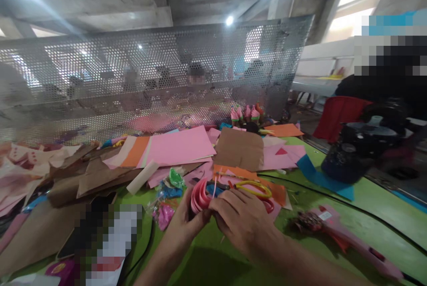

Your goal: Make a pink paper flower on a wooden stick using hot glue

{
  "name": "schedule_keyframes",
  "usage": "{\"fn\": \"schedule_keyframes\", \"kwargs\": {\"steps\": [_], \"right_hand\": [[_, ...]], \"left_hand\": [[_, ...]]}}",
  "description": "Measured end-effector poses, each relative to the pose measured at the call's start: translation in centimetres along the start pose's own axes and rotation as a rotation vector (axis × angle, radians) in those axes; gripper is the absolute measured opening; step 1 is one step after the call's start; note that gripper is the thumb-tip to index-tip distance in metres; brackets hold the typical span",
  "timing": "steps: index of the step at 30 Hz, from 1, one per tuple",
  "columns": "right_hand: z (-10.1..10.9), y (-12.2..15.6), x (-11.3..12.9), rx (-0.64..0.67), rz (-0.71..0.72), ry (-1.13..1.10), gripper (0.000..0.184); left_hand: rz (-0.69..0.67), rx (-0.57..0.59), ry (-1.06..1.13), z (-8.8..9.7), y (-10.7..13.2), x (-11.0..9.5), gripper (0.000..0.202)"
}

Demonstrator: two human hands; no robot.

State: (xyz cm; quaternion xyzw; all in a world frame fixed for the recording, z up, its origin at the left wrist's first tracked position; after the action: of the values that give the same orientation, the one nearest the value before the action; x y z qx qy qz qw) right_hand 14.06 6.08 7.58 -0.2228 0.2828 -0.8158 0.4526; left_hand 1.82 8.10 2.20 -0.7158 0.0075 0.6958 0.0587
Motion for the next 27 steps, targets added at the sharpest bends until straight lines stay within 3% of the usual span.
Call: {"fn": "schedule_keyframes", "kwargs": {"steps": [11,17,27], "right_hand": [[-0.15,0.1,0.15,0.009,-0.001,-0.014,0.01],[-0.04,0.03,0.26,0.009,0.001,-0.005,0.012],[-0.04,-0.04,0.05,-0.011,-0.006,-0.002,0.01]], "left_hand": [[-0.052,0.039,-0.052,-0.02,-0.14,-0.33,0.05],[-0.012,0.054,-0.137,0.18,-0.11,-0.09,0.035],[0.056,0.042,-0.12,0.33,-0.58,0.47,0.051]]}}
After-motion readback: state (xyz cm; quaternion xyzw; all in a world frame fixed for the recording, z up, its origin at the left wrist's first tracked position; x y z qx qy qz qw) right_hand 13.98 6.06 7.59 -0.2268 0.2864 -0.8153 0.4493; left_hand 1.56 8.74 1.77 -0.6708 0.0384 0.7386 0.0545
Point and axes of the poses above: each hand's wrist, its own y-axis away from the middle knuckle, its own z-axis out of the back of the hand, x = y × z, the point moved 6 cm from there along -y, towards the middle knuckle, and after that the axes turned 13 degrees about -y, right-handed, at the moved point
